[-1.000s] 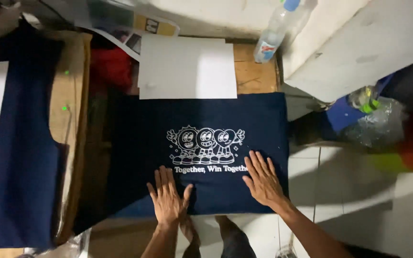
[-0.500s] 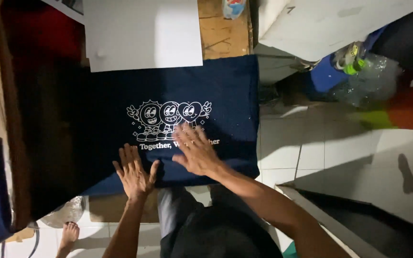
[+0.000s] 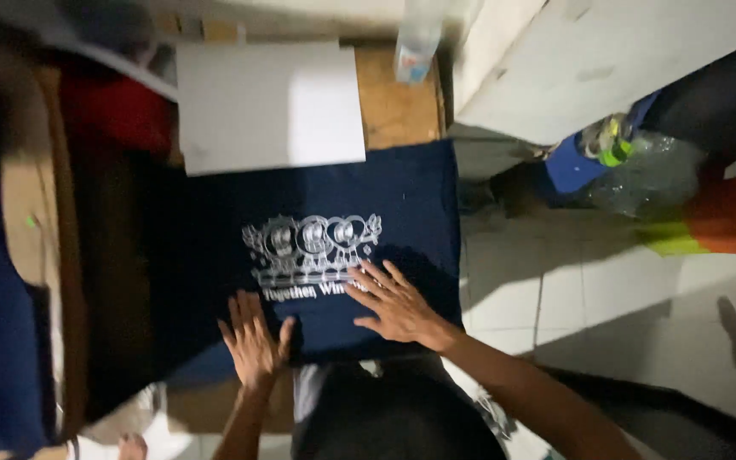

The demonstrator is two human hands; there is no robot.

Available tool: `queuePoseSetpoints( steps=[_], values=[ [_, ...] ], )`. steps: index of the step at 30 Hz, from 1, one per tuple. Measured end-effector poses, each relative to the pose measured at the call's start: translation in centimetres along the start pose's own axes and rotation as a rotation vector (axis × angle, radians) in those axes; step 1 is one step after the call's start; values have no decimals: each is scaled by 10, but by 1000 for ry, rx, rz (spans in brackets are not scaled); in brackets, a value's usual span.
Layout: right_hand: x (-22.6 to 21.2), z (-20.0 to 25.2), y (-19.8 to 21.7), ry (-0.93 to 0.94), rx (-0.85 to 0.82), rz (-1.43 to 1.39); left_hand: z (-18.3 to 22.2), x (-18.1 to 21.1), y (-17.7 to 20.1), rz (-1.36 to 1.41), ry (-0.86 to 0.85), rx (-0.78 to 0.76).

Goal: Peeling a transfer sheet from a printed t-shirt, inspecting the print by picking at it, and applying water to rub the design.

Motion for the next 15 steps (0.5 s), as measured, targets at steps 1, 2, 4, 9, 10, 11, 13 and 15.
queuePoseSetpoints(
  steps=[1, 2, 4, 9, 10, 11, 13, 15],
  values=[
    [18, -7, 18, 77, 58, 81, 5, -3, -1, 35, 56, -63],
    [36, -14, 34, 153, 116, 165, 10, -7, -3, 69, 113, -127],
    [159, -15, 44, -255, -62, 346, 11, -3, -3, 64, 169, -186],
    [143, -59, 89, -225, 88, 724, 13, -11, -10, -1, 199, -227],
    [132, -58, 68, -202, 88, 580, 13, -13, -14, 0, 198, -209],
    [121, -56, 46, -174, 85, 433, 16, -16, -18, -2, 204, -191],
    [115, -45, 24, -174, 14, 396, 21, -22, -25, -5, 220, -191],
    [113, -36, 5, -176, -63, 354, 25, -25, -26, -12, 241, -196]
  ],
)
Point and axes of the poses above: each hand's wrist, its own z-axis away from the middle knuckle, its own y-axis out of the back of the hand, x = y × z, the point moved 4 cm from there along -z, towards the middle knuckle, and after that the axes turned 14 degrees about z, right-handed, at the moved point
